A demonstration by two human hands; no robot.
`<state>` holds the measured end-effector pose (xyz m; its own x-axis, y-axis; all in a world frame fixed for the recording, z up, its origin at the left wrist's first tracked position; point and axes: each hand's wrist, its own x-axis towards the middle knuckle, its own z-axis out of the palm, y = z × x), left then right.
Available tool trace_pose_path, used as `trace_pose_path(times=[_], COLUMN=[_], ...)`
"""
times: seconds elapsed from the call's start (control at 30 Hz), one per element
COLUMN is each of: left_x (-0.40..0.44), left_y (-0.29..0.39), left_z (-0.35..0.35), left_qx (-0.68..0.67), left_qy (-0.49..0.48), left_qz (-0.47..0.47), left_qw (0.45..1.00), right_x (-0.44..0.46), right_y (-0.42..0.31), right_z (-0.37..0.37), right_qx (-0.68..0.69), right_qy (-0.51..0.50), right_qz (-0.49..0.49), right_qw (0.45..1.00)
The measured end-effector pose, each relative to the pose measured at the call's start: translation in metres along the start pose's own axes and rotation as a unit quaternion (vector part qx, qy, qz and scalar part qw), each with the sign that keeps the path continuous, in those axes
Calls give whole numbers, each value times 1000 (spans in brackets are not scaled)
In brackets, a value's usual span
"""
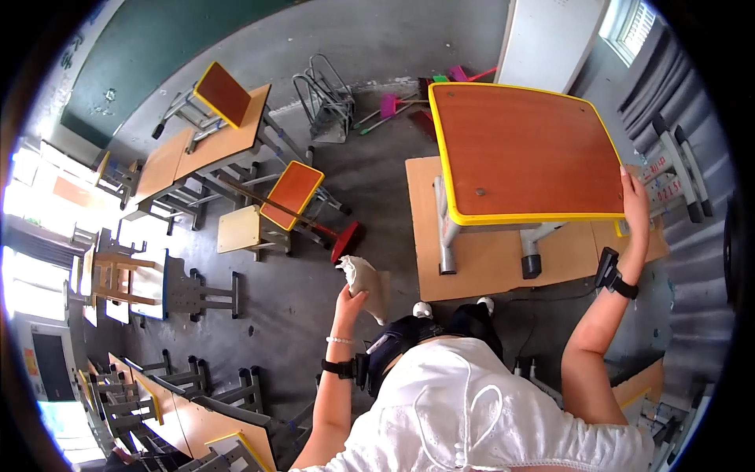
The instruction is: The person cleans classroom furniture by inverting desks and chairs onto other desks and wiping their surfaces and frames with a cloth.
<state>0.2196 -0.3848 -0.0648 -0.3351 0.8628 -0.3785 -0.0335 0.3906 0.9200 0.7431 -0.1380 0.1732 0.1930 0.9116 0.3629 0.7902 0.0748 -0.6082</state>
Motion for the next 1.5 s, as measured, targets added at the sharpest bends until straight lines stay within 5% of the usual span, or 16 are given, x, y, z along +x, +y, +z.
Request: trace_pose_path(times=[0.17, 0.3, 0.53, 0.57, 0.6, 0.63, 0.67, 0.73, 0.83, 1.27, 1.5], left_x=[31, 64, 182, 207, 238, 269, 290, 300, 275, 75, 42], left_y=[-6, 12, 99, 104, 100, 91, 89, 77, 39, -7, -35], left_z=[18, 45, 120, 137, 154, 172, 186, 209, 214, 129, 120], left_qx=[166, 154, 280, 344, 400, 153, 183, 373, 447, 349, 320], left_qy=[-59, -74, -31, -10, 18, -102, -129, -134, -142, -435, -490], left_qz=[-9, 23, 311, 368, 422, 320, 300, 326, 354, 223, 218], left_qw=[984, 985, 907, 864, 813, 929, 927, 858, 809, 799, 781], right_x=[-43, -59, -29, -30, -29, -30, -30, -32, -33, -31, -33], right_y=[-2, 0, 18, 13, 11, 4, -1, -1, 4, 6, 16], right_z=[-22, -31, -35, -32, -30, -33, -36, -31, -32, -33, -30], right_qx=[-27, -28, 53, 127, 59, 63, 89, 63, 64, 134, 139], right_qy=[29, 80, 11, 21, 47, 34, 11, 50, 47, 40, 83], right_qz=[29, 64, 148, 135, 117, 120, 186, 155, 160, 173, 152], right_qw=[999, 994, 988, 982, 990, 990, 978, 985, 984, 975, 975])
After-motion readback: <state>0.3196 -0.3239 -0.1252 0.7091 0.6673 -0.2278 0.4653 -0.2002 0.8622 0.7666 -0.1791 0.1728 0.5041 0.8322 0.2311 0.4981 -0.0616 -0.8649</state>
